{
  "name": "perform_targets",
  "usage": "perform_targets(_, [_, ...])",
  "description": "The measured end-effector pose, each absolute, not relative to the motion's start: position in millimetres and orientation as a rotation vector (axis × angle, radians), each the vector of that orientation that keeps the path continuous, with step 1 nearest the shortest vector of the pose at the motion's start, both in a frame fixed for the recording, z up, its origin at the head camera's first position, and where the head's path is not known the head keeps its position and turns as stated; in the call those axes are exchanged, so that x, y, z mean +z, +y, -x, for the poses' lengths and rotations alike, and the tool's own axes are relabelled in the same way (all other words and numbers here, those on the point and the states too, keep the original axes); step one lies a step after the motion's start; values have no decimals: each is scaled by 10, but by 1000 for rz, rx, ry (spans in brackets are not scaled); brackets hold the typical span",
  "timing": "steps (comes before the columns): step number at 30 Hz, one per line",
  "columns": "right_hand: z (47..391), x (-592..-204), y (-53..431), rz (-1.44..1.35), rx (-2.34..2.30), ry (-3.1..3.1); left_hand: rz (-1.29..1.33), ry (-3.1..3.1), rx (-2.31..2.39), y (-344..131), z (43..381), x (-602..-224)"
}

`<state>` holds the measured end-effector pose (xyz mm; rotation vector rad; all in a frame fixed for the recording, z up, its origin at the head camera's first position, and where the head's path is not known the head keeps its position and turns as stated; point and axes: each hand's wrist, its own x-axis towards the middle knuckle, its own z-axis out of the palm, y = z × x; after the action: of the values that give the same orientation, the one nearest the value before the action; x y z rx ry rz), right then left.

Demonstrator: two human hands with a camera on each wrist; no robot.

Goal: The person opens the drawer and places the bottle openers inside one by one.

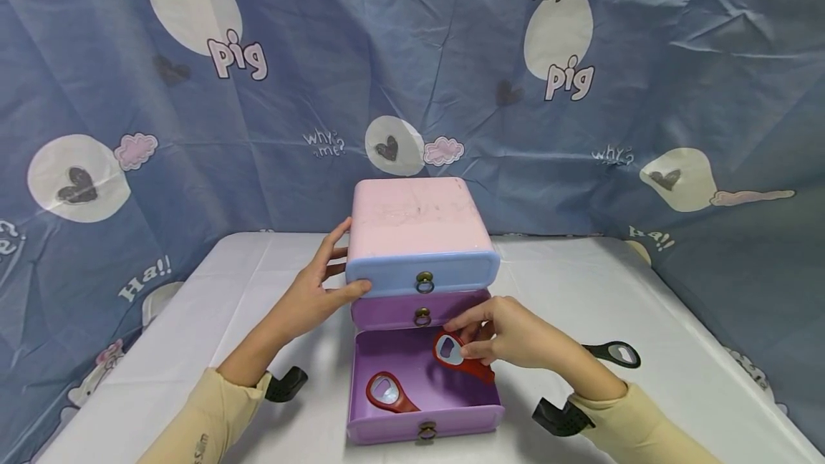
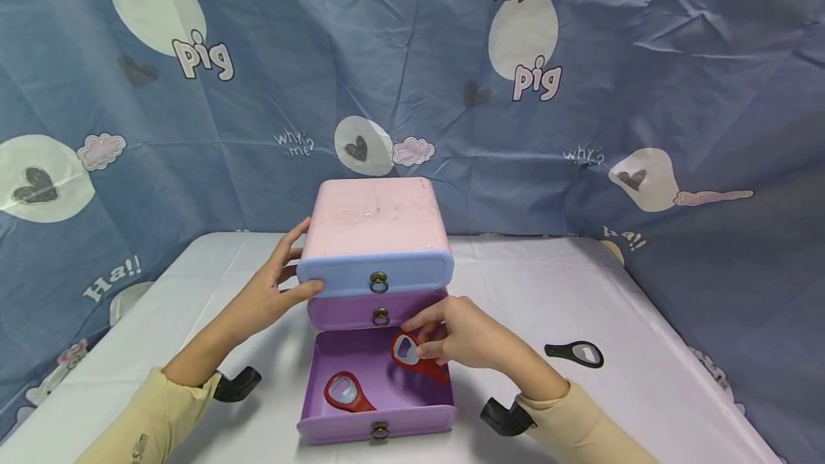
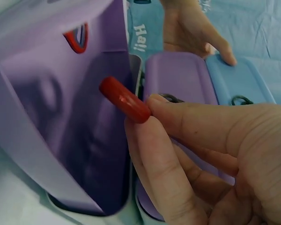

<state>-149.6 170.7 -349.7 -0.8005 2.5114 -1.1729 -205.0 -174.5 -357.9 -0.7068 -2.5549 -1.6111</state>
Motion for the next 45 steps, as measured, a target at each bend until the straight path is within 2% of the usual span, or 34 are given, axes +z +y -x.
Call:
perform_targets(28, [1502,-3707,1185,885,-951,2615,713,-2555,-1620,-1744,2059,-3567])
perform_targets(45, [1488,-3740,1107,959,-832,2609,716,-2541,-1638,-1742,2041,-3566])
